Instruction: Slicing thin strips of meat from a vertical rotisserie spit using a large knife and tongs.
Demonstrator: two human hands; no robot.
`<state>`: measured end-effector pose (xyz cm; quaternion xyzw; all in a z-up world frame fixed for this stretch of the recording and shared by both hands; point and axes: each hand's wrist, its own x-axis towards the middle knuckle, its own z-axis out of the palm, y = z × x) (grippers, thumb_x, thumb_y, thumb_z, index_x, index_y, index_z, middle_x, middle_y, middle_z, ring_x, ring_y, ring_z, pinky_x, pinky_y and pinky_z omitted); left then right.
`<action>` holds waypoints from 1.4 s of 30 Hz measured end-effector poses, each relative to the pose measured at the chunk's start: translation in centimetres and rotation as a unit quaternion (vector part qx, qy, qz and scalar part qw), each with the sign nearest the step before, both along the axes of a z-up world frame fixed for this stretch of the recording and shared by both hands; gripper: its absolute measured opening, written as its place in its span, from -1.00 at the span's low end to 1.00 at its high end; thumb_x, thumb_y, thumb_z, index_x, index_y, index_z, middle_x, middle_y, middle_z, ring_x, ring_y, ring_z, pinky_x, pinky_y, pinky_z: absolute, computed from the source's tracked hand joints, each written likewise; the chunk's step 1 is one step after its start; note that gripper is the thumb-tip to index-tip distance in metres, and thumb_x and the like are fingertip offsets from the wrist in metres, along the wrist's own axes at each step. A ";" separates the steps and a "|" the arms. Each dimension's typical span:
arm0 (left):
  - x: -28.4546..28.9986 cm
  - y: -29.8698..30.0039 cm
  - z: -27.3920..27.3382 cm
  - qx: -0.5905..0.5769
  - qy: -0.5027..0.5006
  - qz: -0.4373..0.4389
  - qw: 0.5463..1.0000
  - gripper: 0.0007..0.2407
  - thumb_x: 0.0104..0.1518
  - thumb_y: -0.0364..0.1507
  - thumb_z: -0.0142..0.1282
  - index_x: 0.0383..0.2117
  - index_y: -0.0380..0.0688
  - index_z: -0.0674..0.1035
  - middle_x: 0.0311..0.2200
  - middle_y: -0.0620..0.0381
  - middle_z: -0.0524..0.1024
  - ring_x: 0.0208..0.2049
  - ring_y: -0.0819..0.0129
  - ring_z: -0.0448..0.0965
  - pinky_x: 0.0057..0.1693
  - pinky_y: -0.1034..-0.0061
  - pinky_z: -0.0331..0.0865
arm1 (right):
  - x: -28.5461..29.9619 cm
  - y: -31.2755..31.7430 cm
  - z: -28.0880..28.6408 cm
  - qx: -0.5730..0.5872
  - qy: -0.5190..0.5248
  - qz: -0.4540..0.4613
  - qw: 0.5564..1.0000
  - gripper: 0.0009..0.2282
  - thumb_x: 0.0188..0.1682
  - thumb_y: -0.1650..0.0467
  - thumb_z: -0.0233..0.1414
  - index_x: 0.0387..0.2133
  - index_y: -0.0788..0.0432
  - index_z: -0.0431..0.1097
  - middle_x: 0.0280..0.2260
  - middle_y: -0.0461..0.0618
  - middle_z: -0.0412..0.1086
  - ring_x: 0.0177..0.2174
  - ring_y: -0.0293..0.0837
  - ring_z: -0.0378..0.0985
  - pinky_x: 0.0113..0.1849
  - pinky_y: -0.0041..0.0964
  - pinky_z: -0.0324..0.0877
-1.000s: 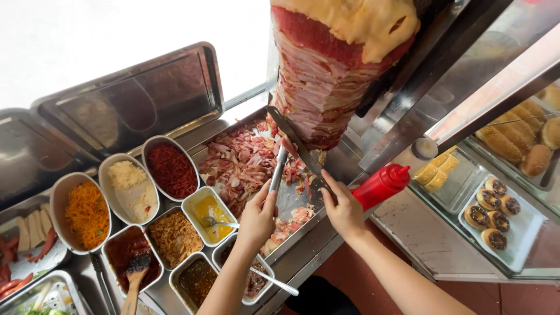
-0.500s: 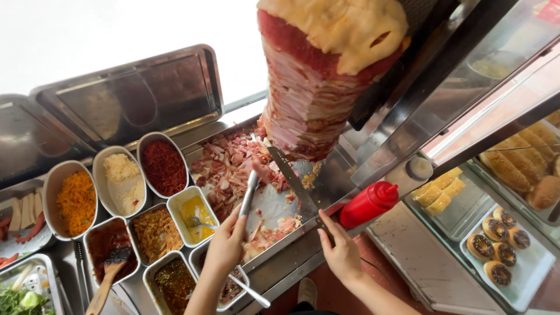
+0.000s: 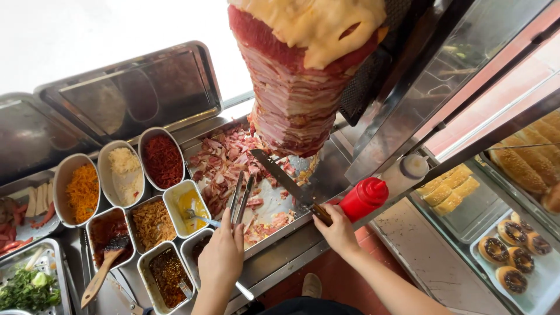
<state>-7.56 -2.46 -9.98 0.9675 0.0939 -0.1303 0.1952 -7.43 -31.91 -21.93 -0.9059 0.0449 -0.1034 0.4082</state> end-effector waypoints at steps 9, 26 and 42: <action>0.1 -1.5 0.2 -0.003 0.071 0.004 0.997 -0.48 0.33 -0.07 -0.23 0.39 0.06 0.22 -0.07 0.12 0.65 -0.14 0.15 0.72 -0.08 0.26 0.59 | 2.4 -5.3 2.2 0.013 -0.065 0.063 0.996 -0.75 -0.14 0.47 0.21 -0.17 0.19 0.52 -0.31 -0.06 0.62 -0.38 -0.14 0.67 -0.28 -0.32 0.54; 1.9 -0.6 2.5 0.021 0.101 -0.035 0.994 -0.61 0.34 -0.07 -0.21 0.18 0.08 0.36 -0.28 0.05 0.70 -0.29 0.08 0.72 -0.15 0.21 0.55 | -1.7 1.8 10.3 0.109 -0.041 0.042 0.992 -0.80 -0.09 0.44 0.22 -0.20 0.23 0.52 -0.48 -0.15 0.54 -0.54 -0.30 0.47 -0.45 -0.44 0.40; 5.9 -8.0 1.4 -0.415 -0.062 0.125 0.899 -0.56 0.36 -0.18 -0.14 0.37 0.13 0.38 -0.45 0.11 0.72 -0.31 0.19 0.66 -0.10 0.24 0.48 | 1.6 1.5 20.8 0.022 -0.289 0.121 0.949 -0.60 0.07 0.53 0.06 0.22 0.30 0.32 -0.18 0.17 0.59 -0.19 0.04 0.70 -0.21 -0.07 0.62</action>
